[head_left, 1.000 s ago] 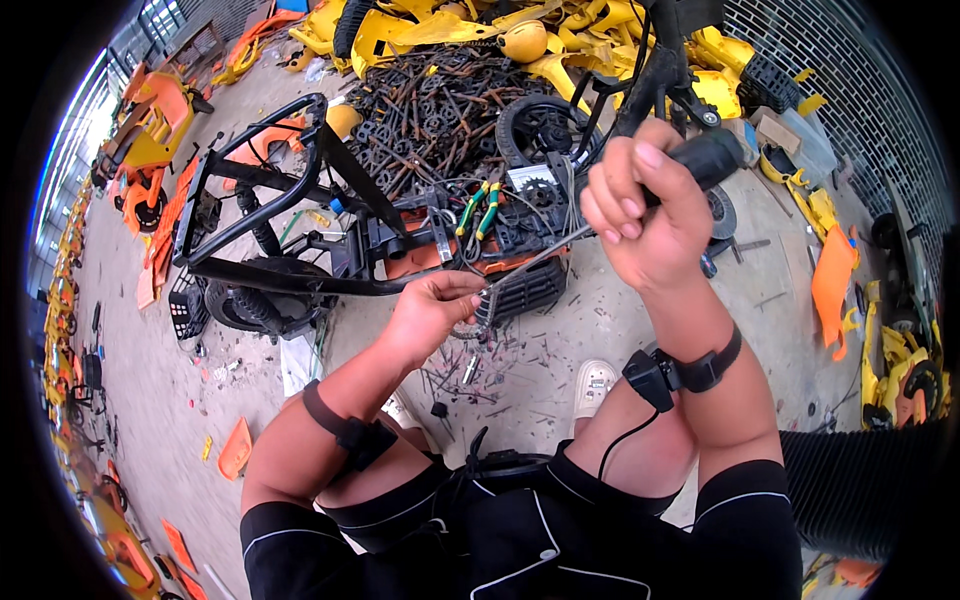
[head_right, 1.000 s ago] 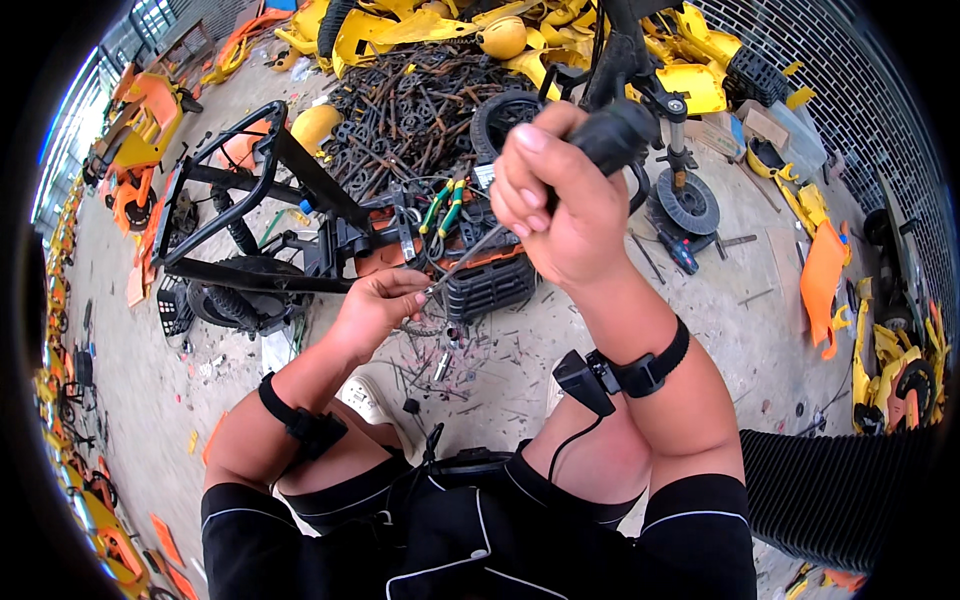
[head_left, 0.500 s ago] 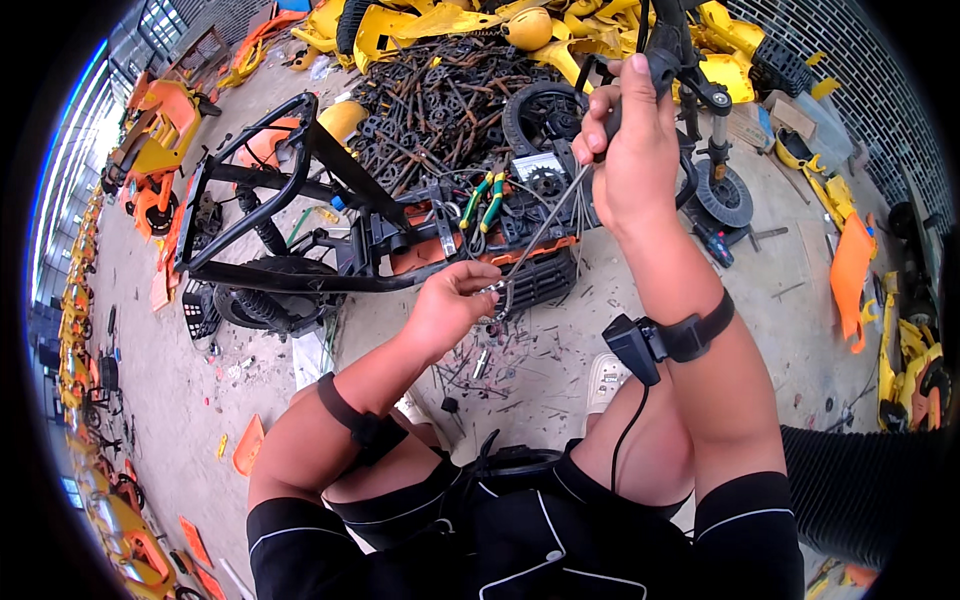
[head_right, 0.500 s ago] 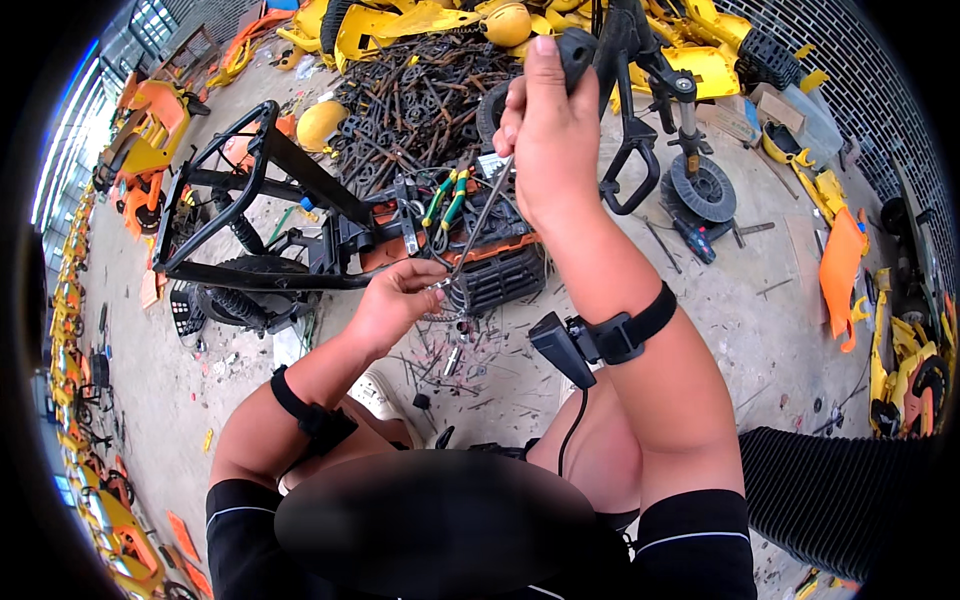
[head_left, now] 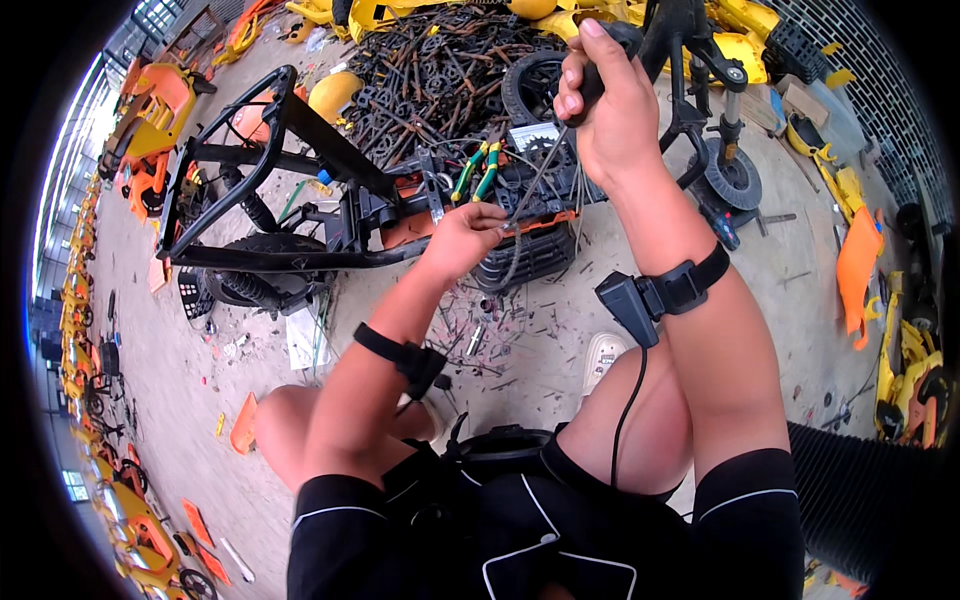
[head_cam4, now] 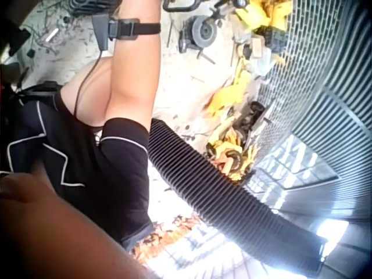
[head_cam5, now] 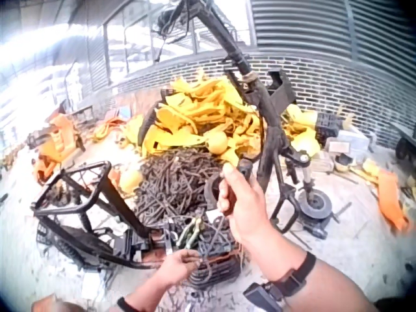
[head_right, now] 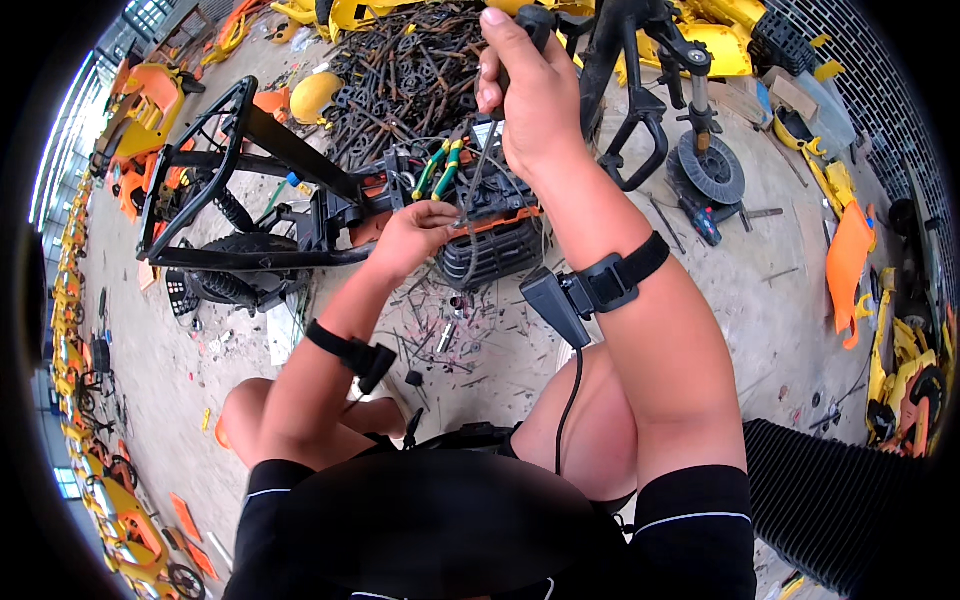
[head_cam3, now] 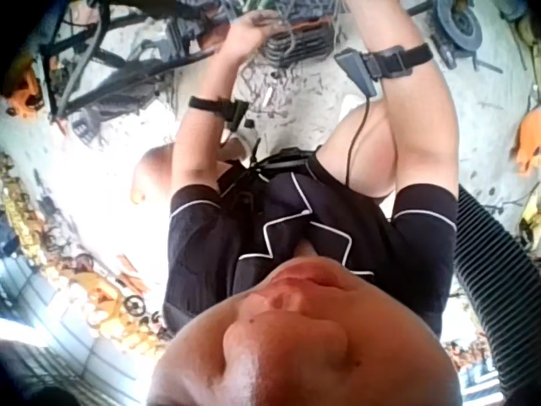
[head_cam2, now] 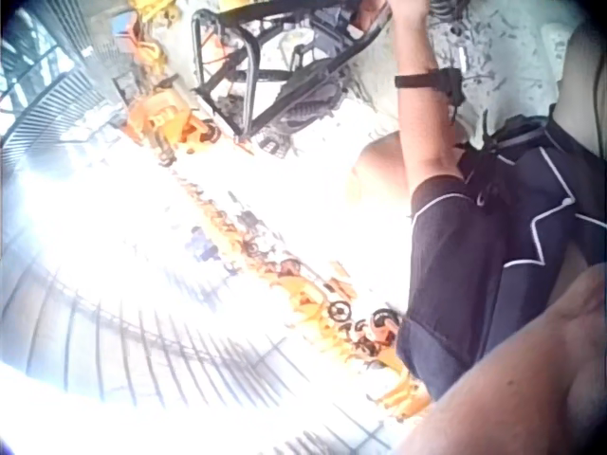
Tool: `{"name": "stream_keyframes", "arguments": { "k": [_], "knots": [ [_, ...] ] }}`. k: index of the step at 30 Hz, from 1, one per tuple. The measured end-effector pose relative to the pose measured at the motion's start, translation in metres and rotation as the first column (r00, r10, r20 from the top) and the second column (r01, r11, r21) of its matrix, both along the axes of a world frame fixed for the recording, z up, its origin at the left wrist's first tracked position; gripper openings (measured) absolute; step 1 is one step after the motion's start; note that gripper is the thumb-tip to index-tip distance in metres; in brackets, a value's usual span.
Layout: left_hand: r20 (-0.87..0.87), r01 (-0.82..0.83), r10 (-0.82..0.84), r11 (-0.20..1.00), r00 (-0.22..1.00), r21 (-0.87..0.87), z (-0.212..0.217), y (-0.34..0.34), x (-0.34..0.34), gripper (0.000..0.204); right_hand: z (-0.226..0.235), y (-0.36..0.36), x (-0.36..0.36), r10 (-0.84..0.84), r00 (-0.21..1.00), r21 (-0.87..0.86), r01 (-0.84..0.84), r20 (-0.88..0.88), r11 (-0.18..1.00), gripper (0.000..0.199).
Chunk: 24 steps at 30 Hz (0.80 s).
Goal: The person handles a white plastic chain and then uses a screwdriver to connect electrical wires and terminals on a motorcycle frame while sitting on the floor.
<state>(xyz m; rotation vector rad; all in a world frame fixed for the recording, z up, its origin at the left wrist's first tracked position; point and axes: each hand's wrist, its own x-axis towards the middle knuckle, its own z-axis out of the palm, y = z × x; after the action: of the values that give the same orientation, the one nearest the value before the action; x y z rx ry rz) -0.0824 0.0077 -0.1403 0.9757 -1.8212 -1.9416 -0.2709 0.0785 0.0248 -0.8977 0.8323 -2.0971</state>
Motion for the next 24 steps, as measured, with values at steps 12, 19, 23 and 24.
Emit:
{"name": "stream_keyframes", "arguments": {
  "k": [12, 19, 23, 24],
  "knots": [
    [-0.143, -0.344, 0.314, 0.882, 0.939, -0.322, -0.064, -0.050, 0.047, 0.028, -0.047, -0.040, 0.037, 0.137, 0.964, 0.081, -0.122, -0.226, 0.989, 0.018],
    [-0.056, -0.353, 0.363, 0.843, 0.930, -0.406, -0.085, -0.072, 0.059, 0.027, -0.056, -0.070, 0.063, 0.083, 0.959, 0.084, -0.062, -0.272, 0.995, 0.016],
    [-0.052, -0.344, 0.382, 0.755, 0.923, -0.558, -0.103, -0.070, 0.063, 0.027, -0.068, -0.084, 0.071, 0.072, 0.933, 0.127, -0.029, -0.352, 0.991, 0.019],
    [-0.060, -0.337, 0.384, 0.713, 0.922, -0.615, -0.107, -0.068, 0.062, 0.027, -0.070, -0.088, 0.072, 0.076, 0.920, 0.146, -0.021, -0.383, 0.989, 0.020]
  ]
}}
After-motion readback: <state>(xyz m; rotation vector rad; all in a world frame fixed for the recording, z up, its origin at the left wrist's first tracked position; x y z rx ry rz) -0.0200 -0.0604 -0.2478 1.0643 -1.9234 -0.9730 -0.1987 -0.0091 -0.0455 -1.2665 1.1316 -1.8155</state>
